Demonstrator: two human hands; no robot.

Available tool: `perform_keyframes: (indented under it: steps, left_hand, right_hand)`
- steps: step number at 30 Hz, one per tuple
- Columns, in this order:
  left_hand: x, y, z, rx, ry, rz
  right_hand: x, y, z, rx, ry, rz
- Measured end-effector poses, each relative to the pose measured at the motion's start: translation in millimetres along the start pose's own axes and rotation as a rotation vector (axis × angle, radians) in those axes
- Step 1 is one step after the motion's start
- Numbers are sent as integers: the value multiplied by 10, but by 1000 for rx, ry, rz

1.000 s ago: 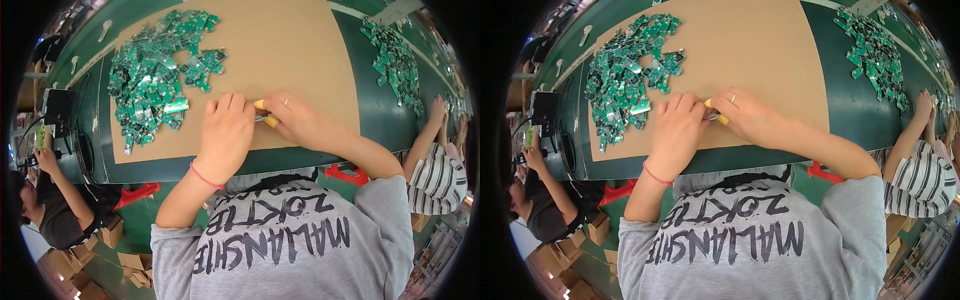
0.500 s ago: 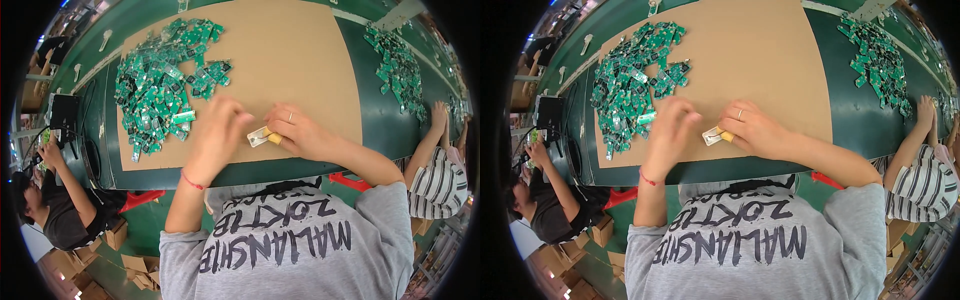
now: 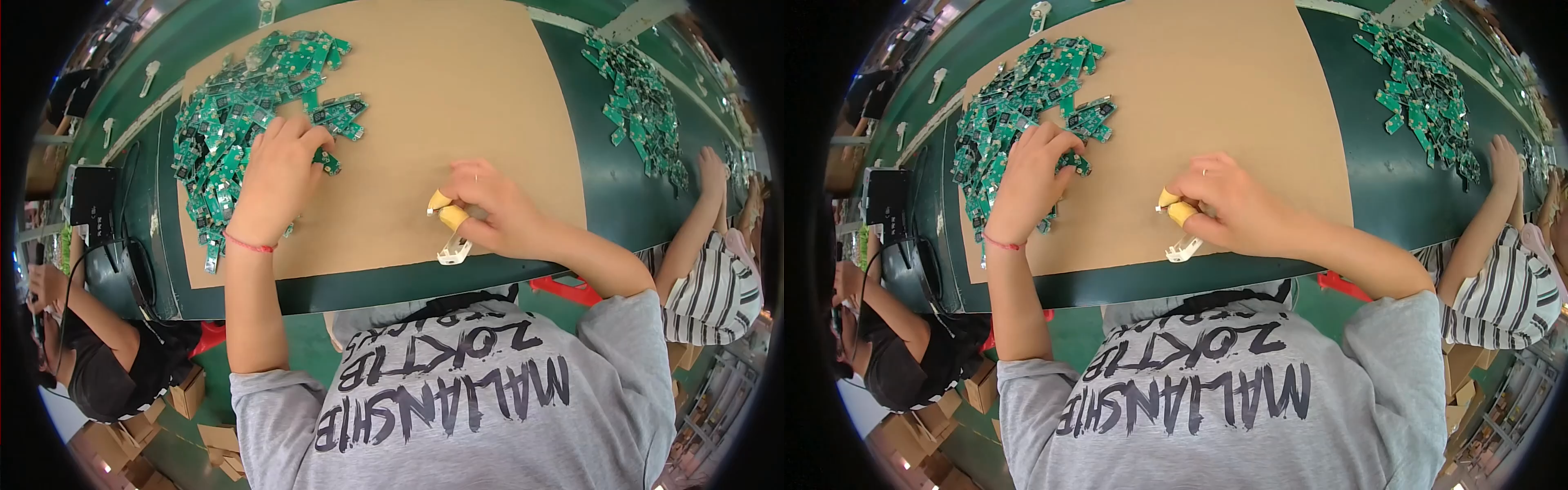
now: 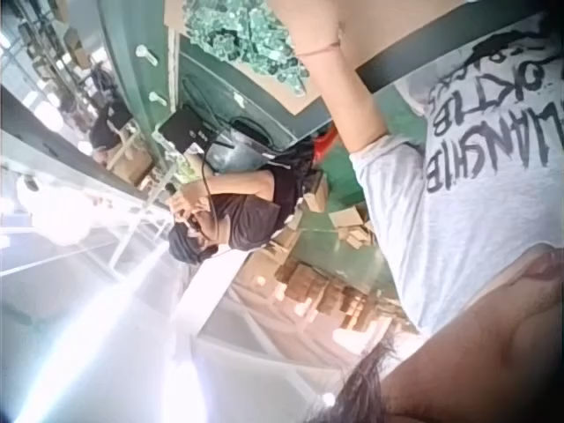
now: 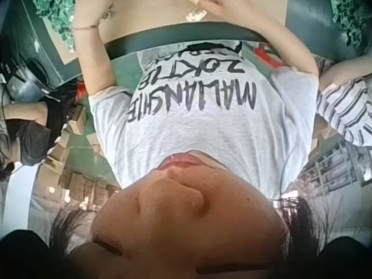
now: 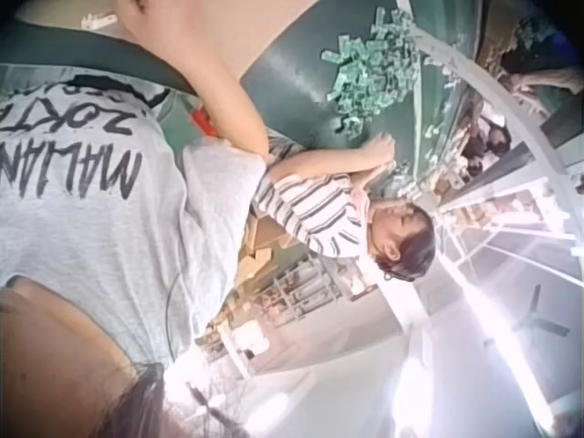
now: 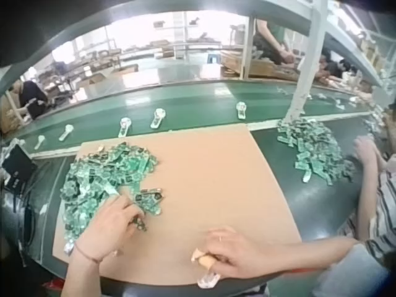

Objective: The person assembles electronic components by hand, fitting printed circuit boards and small motors into plastic housings.

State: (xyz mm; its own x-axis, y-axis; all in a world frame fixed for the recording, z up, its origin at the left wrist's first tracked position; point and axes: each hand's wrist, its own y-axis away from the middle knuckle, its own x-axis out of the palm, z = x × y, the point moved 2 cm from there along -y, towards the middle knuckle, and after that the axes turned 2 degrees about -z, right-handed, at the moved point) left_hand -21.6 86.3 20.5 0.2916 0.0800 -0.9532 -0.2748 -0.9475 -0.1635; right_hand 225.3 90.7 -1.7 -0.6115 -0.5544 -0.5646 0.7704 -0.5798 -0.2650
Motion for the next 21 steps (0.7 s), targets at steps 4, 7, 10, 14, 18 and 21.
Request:
perform_keyframes:
  steps: [4,7,10,14,18,21]
  left_hand:
    - [-20,-53,27,29,16,42]
    - [-40,-35,44,22,87,48]
    - [-16,-2,48,67,71,-20]
    - [44,121,-257,-235,607,-180]
    - [354,313,-668,-108,556,-126]
    - [449,365,-603,-113,428,-201]
  right_hand:
    - [-73,-12,86,189,-117,59]
    - [-41,7,122,446,-530,83]
    - [-15,-5,143,488,-757,41]
    - [12,-8,132,560,-892,47]
    - [82,-11,98,554,-988,41]
    - [126,-3,66,542,-954,27]
